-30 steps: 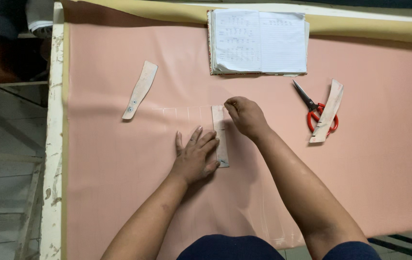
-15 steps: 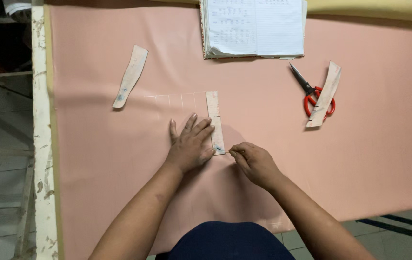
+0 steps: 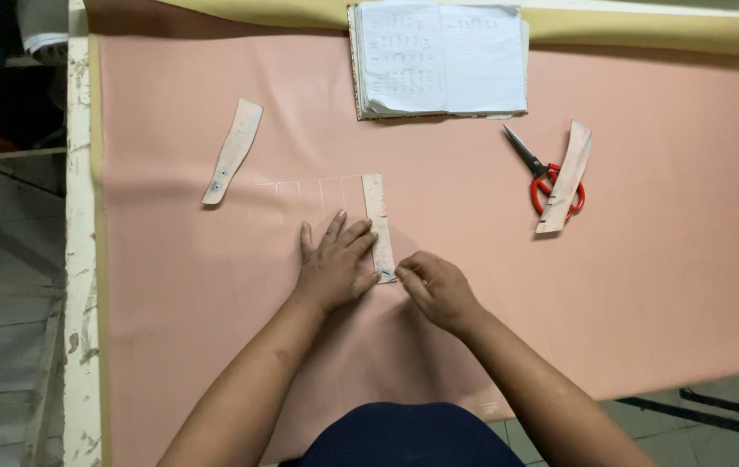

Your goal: The person smooths a large piece of pink fabric on a table, then uses a ruler and pencil to draw a series of vertical lines across the fabric. The person repeatedly repositions the ruler and marks lines in sequence.

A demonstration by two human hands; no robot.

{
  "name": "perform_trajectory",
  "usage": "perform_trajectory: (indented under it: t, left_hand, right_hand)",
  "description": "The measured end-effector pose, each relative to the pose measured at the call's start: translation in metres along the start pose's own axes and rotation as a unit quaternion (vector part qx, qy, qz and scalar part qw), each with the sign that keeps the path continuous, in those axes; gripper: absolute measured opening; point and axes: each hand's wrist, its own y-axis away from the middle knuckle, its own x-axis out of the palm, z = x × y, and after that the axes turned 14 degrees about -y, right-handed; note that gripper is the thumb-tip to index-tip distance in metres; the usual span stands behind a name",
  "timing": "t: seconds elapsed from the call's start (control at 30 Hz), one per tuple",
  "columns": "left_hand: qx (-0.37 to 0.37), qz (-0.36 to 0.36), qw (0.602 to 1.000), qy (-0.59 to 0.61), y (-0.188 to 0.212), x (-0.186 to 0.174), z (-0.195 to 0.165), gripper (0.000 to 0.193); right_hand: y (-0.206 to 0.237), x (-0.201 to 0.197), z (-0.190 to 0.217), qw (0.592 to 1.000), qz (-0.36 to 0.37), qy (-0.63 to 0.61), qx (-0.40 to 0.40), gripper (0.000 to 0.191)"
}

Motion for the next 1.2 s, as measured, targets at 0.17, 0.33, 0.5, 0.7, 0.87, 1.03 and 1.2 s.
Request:
perform_trajectory:
  t: [0.17,0.33,0.5,0.7,0.87,1.03,1.2]
  left_hand:
    - [0.016,0.007,1.000,0.012,-0.006,-0.012,-0.011,0.084]
    - [0.014,0.009,0.999,0.037,-0.014,-0.008,-0.025,0.081]
    - [0.031,-0.040,0.994,0.096,-0.016,0.003,-0.018,0.052]
    - [0.034,-0.044,0.993,0.100,-0.021,0.011,-0.015,0.040]
    - [0.039,-0.058,0.992,0.102,-0.022,0.014,-0.014,0.035]
    - [0.044,-0.053,0.993,0.099,-0.019,0.013,-0.013,0.052]
    - [0.051,-0.069,0.994,0.061,-0.016,0.012,-0.015,0.081]
  right_hand:
    - [-0.020,-0.028,-0.018,0.997,-0.057,0.052,-0.004,0.019]
    - [-0.025,-0.036,-0.023,0.990,0.033,0.115,0.078,0.058]
    - [-0.023,-0.035,-0.019,0.983,0.048,0.144,0.100,0.066]
    - [-0.024,-0.036,-0.009,0.982,0.058,0.146,0.108,0.080]
    - [-0.024,-0.035,-0.006,0.981,0.060,0.143,0.118,0.078]
    - [-0.024,-0.036,-0.011,0.982,0.061,0.142,0.110,0.078]
    - [-0.024,-0.037,-0.017,0.985,0.061,0.134,0.087,0.078]
